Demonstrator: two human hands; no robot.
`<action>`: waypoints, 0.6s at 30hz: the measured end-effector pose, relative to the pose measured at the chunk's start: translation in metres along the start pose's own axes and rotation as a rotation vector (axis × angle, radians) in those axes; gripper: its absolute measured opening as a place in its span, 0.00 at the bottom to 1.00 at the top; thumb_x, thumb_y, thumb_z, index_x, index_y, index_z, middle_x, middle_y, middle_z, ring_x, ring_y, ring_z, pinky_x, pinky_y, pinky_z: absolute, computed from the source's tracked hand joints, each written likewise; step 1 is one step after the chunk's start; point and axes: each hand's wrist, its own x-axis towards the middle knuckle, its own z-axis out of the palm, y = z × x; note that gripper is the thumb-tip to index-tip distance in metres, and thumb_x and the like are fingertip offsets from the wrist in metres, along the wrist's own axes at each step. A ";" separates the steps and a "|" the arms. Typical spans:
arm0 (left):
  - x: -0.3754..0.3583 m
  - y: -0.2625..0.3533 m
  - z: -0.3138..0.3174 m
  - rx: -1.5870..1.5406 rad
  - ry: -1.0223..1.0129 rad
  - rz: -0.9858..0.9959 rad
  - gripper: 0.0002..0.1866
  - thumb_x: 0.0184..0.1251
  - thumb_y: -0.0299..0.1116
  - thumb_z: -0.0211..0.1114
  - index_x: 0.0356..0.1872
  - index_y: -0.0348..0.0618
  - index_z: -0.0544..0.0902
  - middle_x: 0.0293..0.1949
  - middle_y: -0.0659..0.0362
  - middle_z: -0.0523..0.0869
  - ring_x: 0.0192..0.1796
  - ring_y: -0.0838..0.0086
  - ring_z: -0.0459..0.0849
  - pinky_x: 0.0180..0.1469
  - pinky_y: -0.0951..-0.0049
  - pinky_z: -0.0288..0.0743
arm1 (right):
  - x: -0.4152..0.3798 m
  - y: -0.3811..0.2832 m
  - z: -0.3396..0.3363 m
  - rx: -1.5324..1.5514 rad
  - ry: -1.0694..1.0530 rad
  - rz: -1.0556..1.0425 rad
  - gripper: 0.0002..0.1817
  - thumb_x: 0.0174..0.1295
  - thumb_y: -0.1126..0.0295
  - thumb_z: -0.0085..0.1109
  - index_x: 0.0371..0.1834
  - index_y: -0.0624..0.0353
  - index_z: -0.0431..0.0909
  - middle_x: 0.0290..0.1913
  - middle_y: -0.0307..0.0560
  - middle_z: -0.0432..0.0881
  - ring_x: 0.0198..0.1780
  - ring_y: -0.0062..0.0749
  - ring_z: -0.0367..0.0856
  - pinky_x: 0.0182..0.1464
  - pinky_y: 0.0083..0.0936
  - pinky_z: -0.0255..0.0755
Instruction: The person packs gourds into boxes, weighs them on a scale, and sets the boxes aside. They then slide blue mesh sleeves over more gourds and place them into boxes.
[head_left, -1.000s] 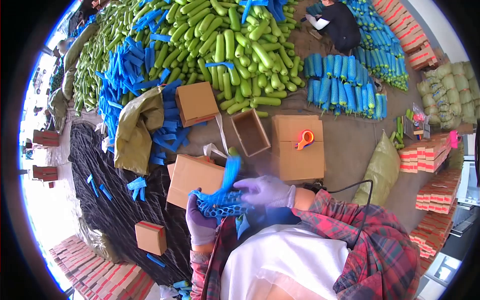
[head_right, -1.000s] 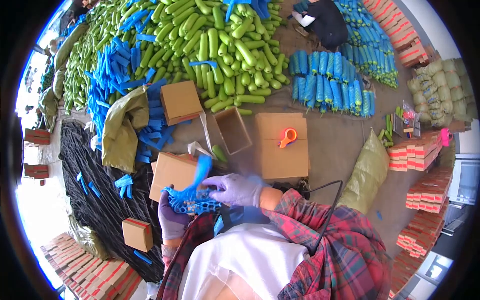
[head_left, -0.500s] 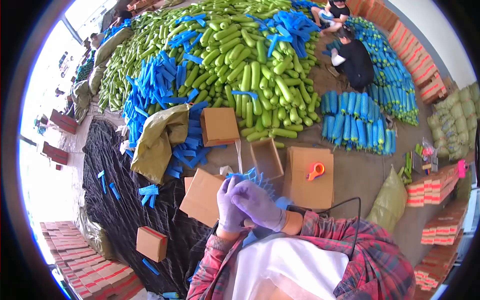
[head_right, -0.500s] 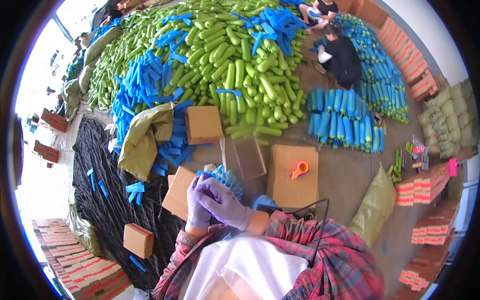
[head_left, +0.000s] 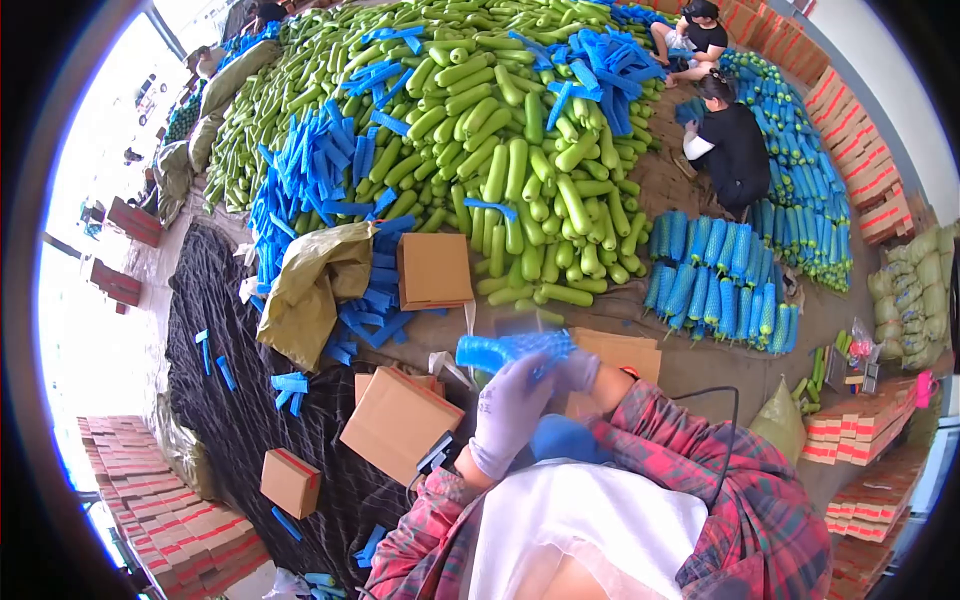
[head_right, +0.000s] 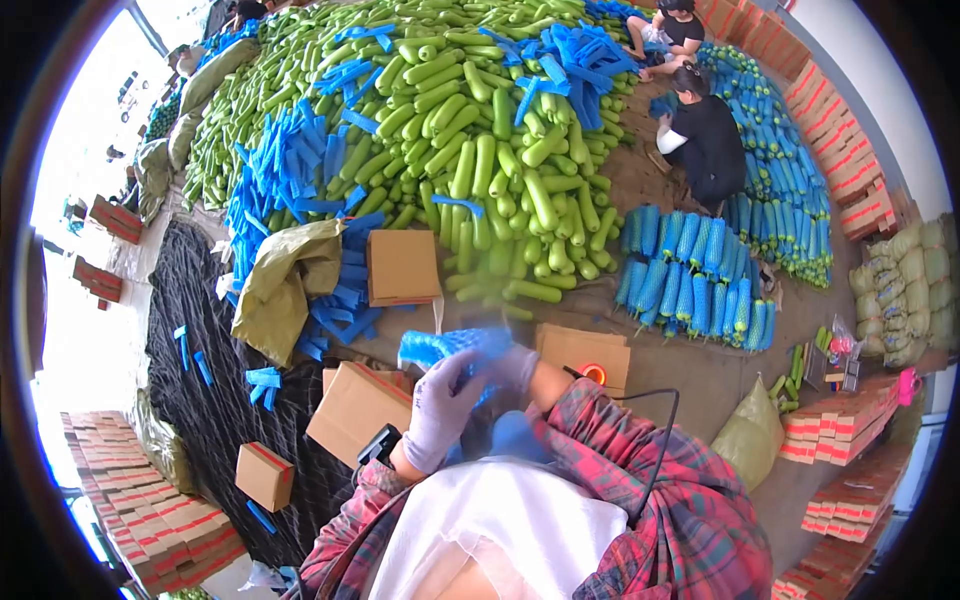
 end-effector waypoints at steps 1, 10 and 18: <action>0.005 0.003 0.004 -0.043 -0.008 -0.038 0.15 0.64 0.31 0.68 0.51 0.40 0.83 0.42 0.47 0.86 0.43 0.55 0.85 0.45 0.63 0.79 | -0.005 0.003 -0.012 -0.003 0.022 0.005 0.18 0.68 0.70 0.56 0.60 0.62 0.76 0.59 0.52 0.80 0.59 0.41 0.78 0.64 0.34 0.69; 0.004 -0.003 0.042 -0.421 -0.292 -0.247 0.23 0.65 0.37 0.70 0.57 0.36 0.80 0.46 0.52 0.87 0.47 0.75 0.85 0.50 0.73 0.77 | -0.025 0.002 -0.085 -0.044 0.108 0.019 0.22 0.67 0.74 0.57 0.65 0.59 0.74 0.65 0.51 0.77 0.64 0.39 0.76 0.70 0.35 0.66; 0.038 0.041 0.063 -0.953 -0.453 -0.438 0.26 0.69 0.32 0.66 0.65 0.33 0.73 0.51 0.56 0.82 0.50 0.76 0.80 0.56 0.74 0.75 | -0.084 0.011 -0.076 0.745 0.527 0.187 0.25 0.69 0.71 0.50 0.69 0.64 0.69 0.68 0.55 0.73 0.69 0.48 0.72 0.71 0.41 0.65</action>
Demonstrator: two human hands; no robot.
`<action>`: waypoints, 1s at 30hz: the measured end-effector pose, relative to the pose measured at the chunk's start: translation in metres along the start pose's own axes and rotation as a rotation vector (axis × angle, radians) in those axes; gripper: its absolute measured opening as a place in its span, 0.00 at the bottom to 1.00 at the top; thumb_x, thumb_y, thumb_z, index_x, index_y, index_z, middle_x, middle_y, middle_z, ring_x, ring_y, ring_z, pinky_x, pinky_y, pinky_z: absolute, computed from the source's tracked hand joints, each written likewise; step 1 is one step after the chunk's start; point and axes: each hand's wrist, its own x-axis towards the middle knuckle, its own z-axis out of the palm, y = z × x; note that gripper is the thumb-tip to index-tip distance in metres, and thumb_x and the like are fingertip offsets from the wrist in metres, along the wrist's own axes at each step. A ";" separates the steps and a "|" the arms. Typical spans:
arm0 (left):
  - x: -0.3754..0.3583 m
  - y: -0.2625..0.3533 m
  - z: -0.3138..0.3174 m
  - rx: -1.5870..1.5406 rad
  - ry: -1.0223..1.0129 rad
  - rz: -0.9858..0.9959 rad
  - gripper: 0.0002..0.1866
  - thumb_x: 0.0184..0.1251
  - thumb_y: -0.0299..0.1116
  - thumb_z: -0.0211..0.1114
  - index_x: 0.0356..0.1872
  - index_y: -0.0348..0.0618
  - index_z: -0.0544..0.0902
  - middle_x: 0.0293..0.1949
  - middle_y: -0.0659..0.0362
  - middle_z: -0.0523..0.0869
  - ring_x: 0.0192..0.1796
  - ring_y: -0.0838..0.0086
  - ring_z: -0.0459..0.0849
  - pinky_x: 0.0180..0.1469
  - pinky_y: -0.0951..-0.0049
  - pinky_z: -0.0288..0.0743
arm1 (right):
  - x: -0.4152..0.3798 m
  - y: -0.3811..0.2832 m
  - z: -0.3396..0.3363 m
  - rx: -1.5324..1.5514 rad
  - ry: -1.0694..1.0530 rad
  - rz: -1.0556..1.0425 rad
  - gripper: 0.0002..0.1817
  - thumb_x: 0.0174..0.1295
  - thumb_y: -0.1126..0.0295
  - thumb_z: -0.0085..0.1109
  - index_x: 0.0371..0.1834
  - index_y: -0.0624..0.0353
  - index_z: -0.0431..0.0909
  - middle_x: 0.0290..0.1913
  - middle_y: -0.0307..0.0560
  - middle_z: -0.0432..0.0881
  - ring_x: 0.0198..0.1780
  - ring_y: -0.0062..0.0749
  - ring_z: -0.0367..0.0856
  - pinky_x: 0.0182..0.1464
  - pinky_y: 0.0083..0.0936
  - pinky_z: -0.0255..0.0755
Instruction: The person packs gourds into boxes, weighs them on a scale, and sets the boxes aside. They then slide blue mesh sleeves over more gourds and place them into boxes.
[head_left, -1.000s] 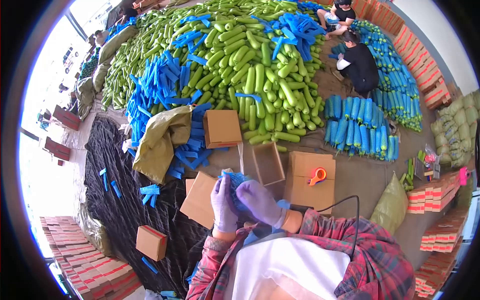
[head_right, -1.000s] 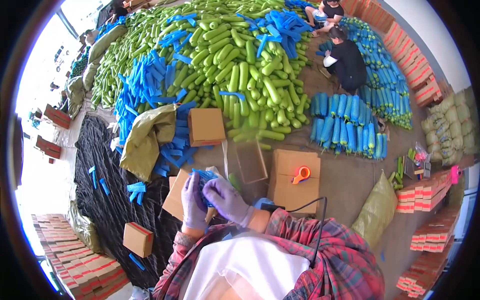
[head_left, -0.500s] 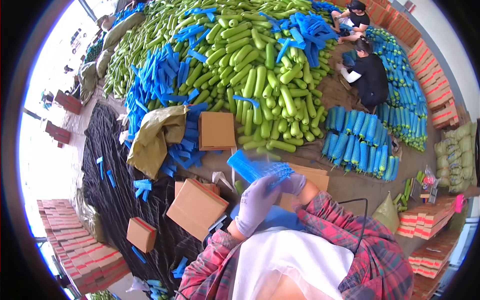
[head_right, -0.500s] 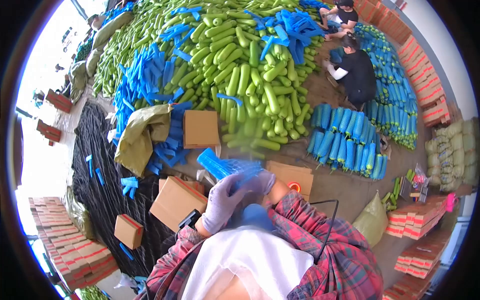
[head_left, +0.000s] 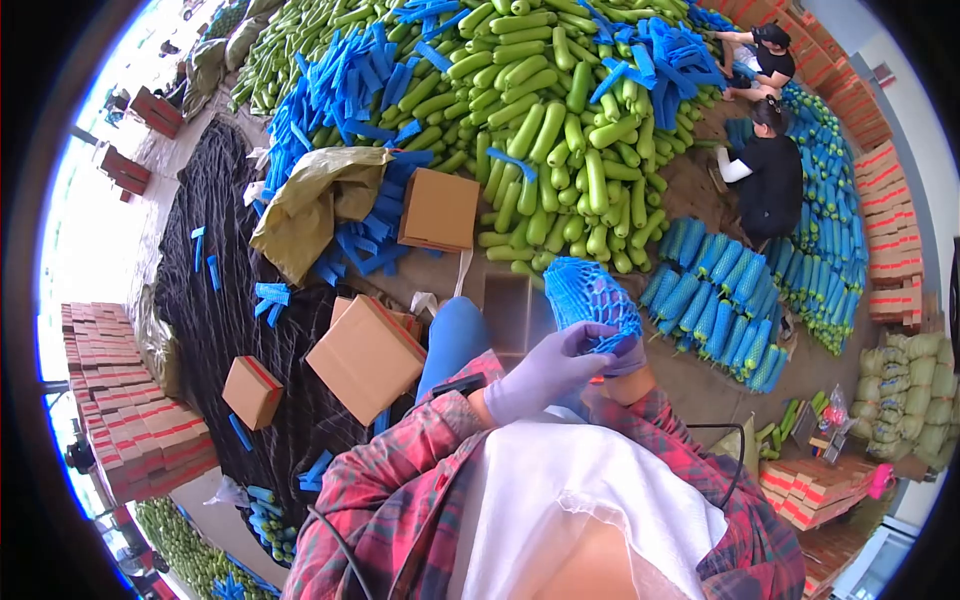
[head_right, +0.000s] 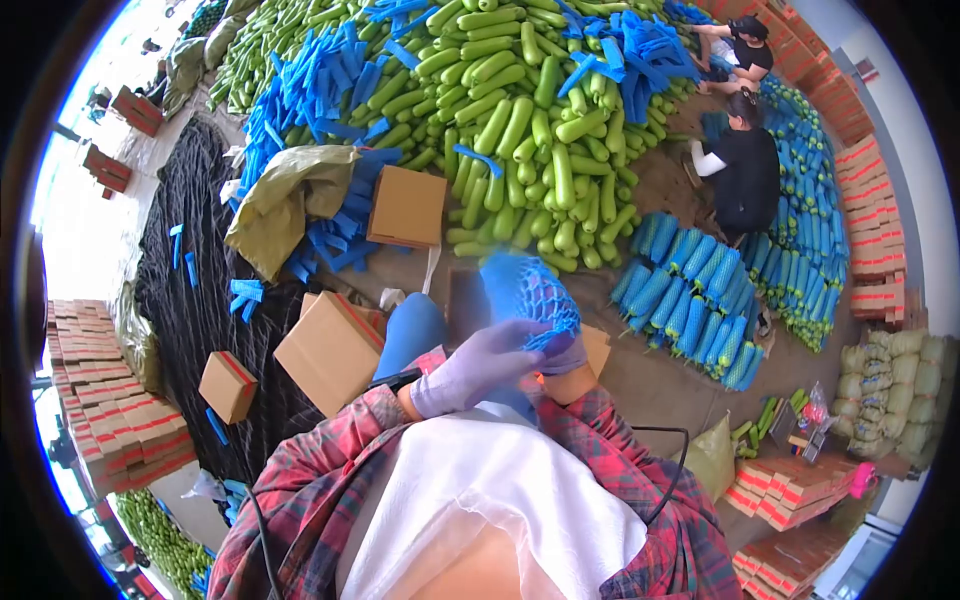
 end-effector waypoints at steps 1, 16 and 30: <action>0.000 0.011 0.006 -0.066 -0.011 -0.025 0.24 0.70 0.31 0.65 0.63 0.32 0.74 0.47 0.58 0.82 0.47 0.78 0.79 0.52 0.75 0.76 | -0.004 0.000 -0.002 0.052 0.035 0.026 0.25 0.68 0.71 0.50 0.69 0.64 0.69 0.69 0.55 0.73 0.69 0.49 0.71 0.72 0.41 0.64; 0.062 0.021 0.000 0.772 -0.420 0.270 0.21 0.66 0.39 0.66 0.55 0.36 0.81 0.49 0.47 0.86 0.53 0.58 0.85 0.57 0.62 0.76 | 0.031 0.004 -0.012 -0.360 0.029 0.037 0.30 0.63 0.64 0.56 0.68 0.65 0.69 0.71 0.60 0.68 0.73 0.53 0.64 0.76 0.45 0.55; 0.206 0.110 -0.381 0.206 0.455 0.004 0.24 0.72 0.35 0.64 0.63 0.29 0.75 0.56 0.55 0.83 0.58 0.72 0.80 0.62 0.74 0.72 | 0.301 0.133 -0.116 -2.147 -0.529 -0.377 0.48 0.55 0.50 0.64 0.77 0.58 0.57 0.78 0.60 0.56 0.81 0.49 0.49 0.83 0.49 0.38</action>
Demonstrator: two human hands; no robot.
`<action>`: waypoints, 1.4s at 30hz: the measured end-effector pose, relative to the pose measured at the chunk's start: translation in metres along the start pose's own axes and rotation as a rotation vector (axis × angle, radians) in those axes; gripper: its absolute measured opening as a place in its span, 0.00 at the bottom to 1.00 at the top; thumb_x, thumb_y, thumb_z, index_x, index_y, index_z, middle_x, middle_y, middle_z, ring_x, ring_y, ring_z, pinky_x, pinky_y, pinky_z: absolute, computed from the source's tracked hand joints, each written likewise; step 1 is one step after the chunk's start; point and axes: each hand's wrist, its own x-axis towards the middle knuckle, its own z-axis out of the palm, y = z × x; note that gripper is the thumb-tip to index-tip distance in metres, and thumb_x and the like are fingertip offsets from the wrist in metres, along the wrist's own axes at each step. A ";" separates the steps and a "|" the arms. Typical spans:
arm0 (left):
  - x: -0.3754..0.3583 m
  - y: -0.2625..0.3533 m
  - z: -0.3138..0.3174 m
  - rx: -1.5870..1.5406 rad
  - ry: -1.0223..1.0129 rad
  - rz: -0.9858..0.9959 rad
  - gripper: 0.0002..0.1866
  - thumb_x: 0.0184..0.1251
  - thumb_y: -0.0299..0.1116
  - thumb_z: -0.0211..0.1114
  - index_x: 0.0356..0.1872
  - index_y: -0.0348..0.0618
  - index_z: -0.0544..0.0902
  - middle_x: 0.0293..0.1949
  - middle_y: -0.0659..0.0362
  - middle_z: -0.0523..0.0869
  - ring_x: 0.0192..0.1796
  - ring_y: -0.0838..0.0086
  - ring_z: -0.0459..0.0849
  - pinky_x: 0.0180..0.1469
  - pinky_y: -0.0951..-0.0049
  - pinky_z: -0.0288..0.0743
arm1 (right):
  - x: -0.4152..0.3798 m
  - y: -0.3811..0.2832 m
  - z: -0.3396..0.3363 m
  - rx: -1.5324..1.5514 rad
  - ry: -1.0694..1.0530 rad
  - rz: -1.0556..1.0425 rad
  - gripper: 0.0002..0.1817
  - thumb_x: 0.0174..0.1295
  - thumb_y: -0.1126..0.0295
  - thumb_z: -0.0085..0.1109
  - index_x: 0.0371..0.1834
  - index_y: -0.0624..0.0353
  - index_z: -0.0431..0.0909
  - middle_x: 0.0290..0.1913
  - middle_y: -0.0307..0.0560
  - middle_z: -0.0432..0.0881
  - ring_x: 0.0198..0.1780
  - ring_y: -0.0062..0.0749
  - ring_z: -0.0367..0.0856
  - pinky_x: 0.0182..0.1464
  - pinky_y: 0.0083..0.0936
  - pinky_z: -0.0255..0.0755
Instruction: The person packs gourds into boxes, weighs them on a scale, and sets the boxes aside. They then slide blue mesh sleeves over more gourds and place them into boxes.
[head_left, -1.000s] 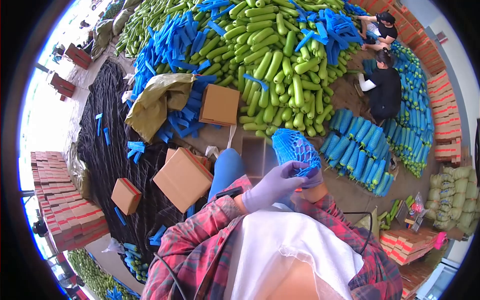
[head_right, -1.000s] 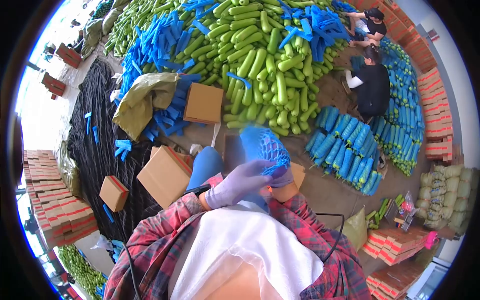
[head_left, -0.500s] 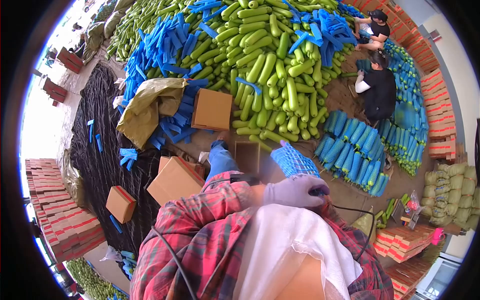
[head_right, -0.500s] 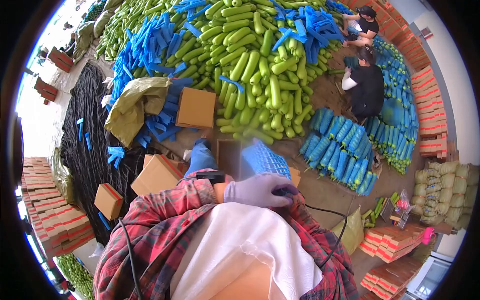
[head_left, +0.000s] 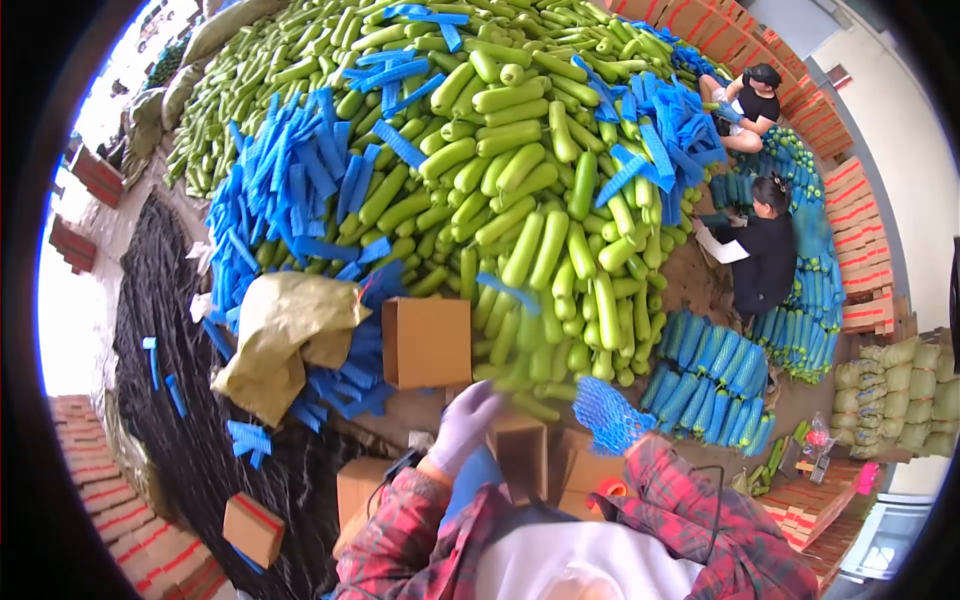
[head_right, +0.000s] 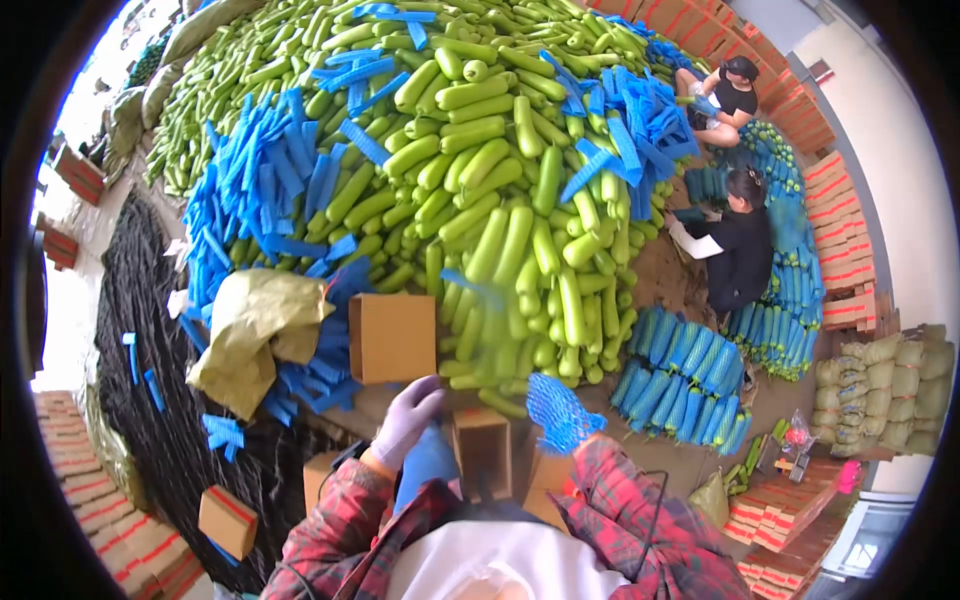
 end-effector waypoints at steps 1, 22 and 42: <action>0.024 -0.022 -0.029 -0.026 0.062 0.031 0.24 0.73 0.35 0.64 0.63 0.30 0.75 0.55 0.55 0.83 0.58 0.73 0.80 0.62 0.74 0.73 | 0.041 0.025 -0.005 0.314 -0.073 0.054 0.49 0.54 0.49 0.64 0.78 0.56 0.56 0.79 0.60 0.55 0.82 0.48 0.46 0.83 0.48 0.33; -0.002 -0.271 -0.219 -0.096 0.542 -0.776 0.21 0.74 0.40 0.60 0.59 0.33 0.79 0.50 0.51 0.84 0.50 0.69 0.80 0.53 0.70 0.76 | 0.673 0.347 0.089 -0.180 0.002 0.470 0.14 0.67 0.69 0.48 0.49 0.55 0.82 0.49 0.55 0.85 0.49 0.53 0.86 0.50 0.49 0.80; 0.087 -0.103 -0.105 -0.394 0.333 -0.121 0.22 0.75 0.35 0.62 0.63 0.32 0.76 0.49 0.58 0.83 0.49 0.76 0.81 0.55 0.76 0.75 | 0.282 0.252 -0.123 0.620 0.282 0.332 0.13 0.63 0.67 0.58 0.47 0.61 0.77 0.43 0.56 0.79 0.50 0.51 0.77 0.55 0.43 0.72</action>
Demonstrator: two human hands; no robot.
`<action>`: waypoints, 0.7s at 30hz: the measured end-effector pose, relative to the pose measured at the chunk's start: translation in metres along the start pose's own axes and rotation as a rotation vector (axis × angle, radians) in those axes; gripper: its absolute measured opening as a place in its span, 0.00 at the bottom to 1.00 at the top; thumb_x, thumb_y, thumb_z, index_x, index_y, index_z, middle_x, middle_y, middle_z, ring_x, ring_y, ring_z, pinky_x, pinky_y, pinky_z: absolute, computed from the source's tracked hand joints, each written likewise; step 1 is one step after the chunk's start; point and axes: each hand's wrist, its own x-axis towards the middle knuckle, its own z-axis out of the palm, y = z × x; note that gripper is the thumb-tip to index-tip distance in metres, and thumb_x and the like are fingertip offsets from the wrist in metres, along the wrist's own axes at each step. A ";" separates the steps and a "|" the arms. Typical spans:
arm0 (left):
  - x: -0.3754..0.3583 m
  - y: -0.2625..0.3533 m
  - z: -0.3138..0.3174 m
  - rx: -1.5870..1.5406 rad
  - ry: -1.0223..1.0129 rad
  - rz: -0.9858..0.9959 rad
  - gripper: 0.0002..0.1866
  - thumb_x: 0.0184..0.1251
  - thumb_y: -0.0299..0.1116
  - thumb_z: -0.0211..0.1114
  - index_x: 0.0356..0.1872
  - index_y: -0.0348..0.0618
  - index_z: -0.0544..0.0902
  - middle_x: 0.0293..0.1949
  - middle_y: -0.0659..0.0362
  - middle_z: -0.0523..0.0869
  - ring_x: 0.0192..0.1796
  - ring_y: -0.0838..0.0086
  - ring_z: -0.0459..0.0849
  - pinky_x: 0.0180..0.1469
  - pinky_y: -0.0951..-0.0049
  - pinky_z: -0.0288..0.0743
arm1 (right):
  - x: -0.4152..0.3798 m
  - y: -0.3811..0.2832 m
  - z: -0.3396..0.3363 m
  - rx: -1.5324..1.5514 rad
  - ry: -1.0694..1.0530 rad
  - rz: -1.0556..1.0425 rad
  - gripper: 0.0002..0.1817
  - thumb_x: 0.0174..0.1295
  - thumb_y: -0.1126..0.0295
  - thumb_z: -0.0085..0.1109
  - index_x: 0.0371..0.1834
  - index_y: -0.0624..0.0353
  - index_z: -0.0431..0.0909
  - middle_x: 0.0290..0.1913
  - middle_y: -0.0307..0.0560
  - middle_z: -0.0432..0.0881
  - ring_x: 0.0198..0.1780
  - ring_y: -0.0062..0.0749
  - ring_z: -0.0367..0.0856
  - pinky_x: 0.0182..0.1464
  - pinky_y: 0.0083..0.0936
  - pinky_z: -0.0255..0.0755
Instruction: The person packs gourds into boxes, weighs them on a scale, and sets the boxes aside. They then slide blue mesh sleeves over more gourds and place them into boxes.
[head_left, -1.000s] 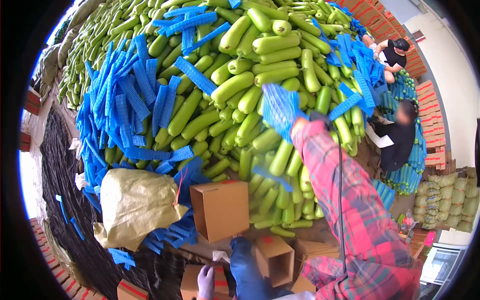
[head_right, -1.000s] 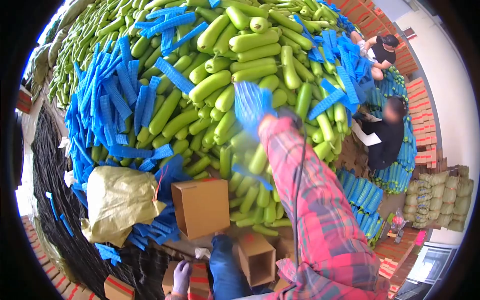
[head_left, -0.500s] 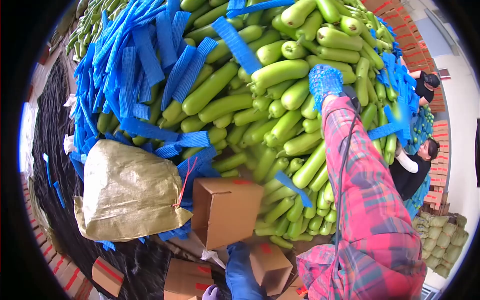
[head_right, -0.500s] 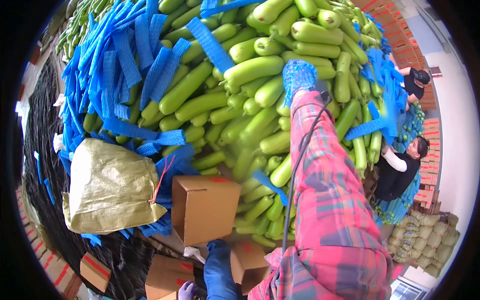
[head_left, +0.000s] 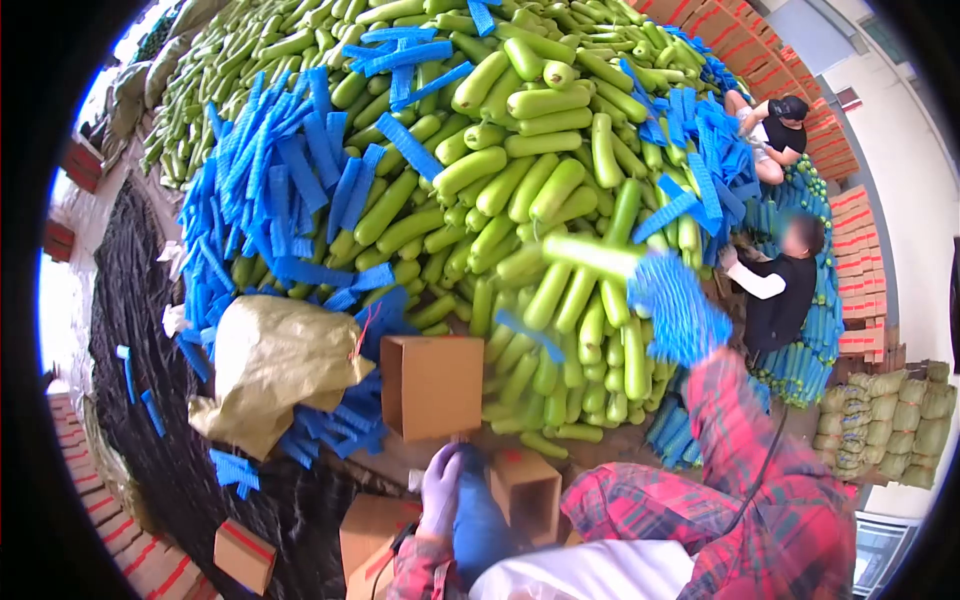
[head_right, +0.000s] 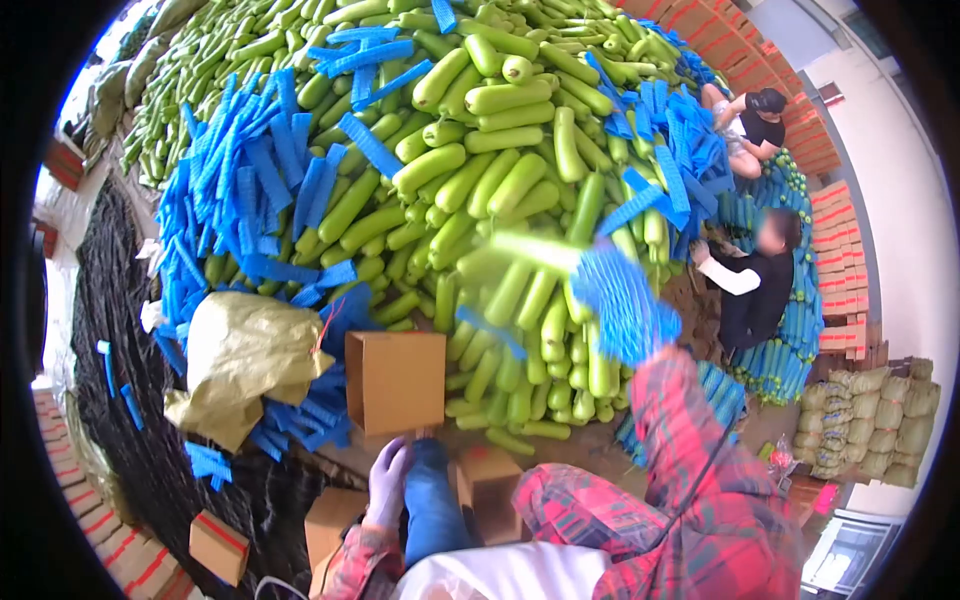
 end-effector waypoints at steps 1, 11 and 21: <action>-0.013 0.001 0.021 0.047 -0.053 0.029 0.23 0.75 0.35 0.62 0.64 0.32 0.75 0.51 0.57 0.83 0.52 0.75 0.80 0.57 0.76 0.75 | -0.043 -0.020 0.000 0.144 -0.072 0.131 0.08 0.63 0.69 0.57 0.42 0.61 0.77 0.39 0.57 0.77 0.47 0.54 0.76 0.53 0.44 0.71; -0.283 -0.091 0.136 0.333 -0.341 0.472 0.44 0.61 0.41 0.73 0.73 0.32 0.60 0.67 0.44 0.71 0.69 0.57 0.69 0.72 0.61 0.62 | -0.395 -0.247 0.003 0.977 -0.249 0.446 0.10 0.67 0.65 0.58 0.37 0.61 0.74 0.39 0.56 0.76 0.41 0.51 0.76 0.48 0.42 0.72; -0.391 -0.137 0.107 0.774 0.089 0.915 0.20 0.58 0.37 0.73 0.48 0.40 0.80 0.55 0.49 0.81 0.64 0.47 0.74 0.69 0.48 0.62 | -0.475 -0.285 -0.006 1.117 -0.484 0.313 0.10 0.67 0.65 0.59 0.40 0.61 0.74 0.41 0.56 0.76 0.44 0.52 0.75 0.50 0.43 0.71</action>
